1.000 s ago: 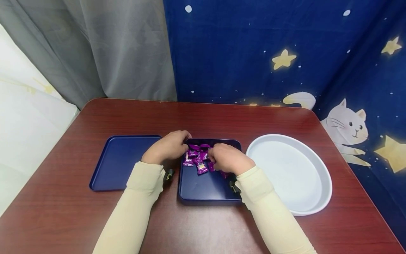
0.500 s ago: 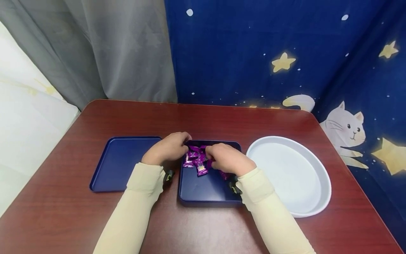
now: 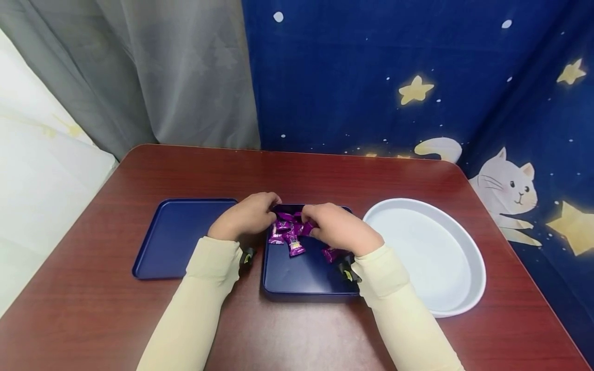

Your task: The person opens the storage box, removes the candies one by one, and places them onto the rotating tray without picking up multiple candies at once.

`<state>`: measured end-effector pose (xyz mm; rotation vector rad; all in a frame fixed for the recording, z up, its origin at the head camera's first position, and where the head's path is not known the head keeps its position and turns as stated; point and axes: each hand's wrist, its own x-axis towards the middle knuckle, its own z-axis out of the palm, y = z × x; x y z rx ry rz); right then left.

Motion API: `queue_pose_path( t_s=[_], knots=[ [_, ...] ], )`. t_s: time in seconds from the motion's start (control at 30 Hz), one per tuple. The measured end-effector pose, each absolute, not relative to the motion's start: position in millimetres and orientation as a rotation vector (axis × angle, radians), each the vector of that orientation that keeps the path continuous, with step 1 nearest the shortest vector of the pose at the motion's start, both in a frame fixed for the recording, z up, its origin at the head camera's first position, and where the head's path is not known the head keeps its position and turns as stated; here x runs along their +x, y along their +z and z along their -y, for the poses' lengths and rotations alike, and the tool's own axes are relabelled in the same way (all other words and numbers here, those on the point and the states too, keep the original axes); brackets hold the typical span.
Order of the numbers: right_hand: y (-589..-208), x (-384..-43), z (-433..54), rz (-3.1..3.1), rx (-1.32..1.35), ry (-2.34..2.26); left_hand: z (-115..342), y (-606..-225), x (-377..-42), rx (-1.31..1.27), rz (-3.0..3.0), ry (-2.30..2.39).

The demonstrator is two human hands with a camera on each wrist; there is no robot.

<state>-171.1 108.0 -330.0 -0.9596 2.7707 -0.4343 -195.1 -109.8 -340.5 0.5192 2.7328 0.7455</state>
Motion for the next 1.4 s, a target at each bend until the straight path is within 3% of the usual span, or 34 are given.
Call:
queue_pose_path(
  t_s=[0.8,1.4],
  knots=[
    [-303,-163,-130,-2.820,-0.942,-0.546,109,-340,-195,0.558,-2.729,0.750],
    [-295,-168,-187,-2.886,-0.737,-0.675,112,-345,-197,0.524,-2.711,0.847]
  ],
)
